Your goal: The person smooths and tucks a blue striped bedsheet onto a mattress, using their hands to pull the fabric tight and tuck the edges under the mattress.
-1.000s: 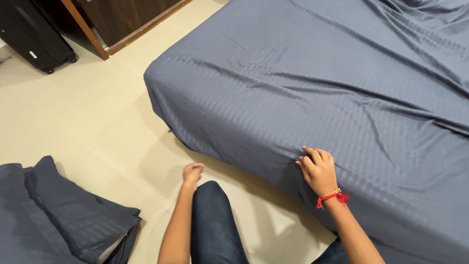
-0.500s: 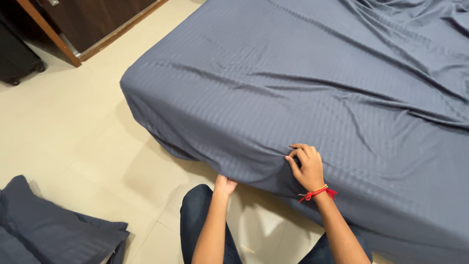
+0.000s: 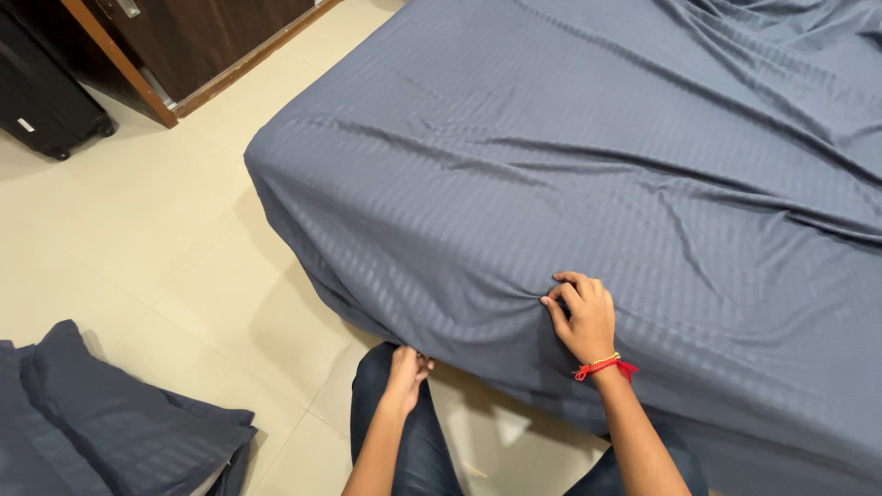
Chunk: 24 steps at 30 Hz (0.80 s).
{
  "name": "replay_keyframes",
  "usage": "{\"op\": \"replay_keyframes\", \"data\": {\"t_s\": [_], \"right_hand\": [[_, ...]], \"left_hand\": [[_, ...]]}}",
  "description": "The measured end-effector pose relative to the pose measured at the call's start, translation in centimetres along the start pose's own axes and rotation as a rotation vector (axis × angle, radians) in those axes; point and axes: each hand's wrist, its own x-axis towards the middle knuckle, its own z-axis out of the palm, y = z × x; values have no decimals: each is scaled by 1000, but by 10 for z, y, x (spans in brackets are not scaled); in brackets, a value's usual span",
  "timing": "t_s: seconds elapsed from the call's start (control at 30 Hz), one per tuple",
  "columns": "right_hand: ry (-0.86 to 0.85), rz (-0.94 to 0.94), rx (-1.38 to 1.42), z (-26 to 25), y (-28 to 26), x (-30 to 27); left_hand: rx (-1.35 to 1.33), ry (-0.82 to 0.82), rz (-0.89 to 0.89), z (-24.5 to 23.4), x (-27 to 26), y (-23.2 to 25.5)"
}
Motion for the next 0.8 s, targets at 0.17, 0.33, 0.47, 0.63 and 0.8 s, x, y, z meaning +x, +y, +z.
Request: {"op": "replay_keyframes", "data": {"t_s": [0.17,0.33,0.47,0.63,0.8], "right_hand": [[13,-51,-13,-2,-3,1],[21,-129,72,-15,-7,-12],[77,-23,-120,-20,-20,-34],[164,104,-60,-34,-15,-61],[80,325,107,-22,-23,-102]], "left_hand": [[-180,77,107,-18,-11,-21],[-769,79,1,-29,-3,-39],[-545,273,4,-43,-19,-25],[1237,738,384,-46,-72,53],[1590,644,405,-2,-97,97]]}}
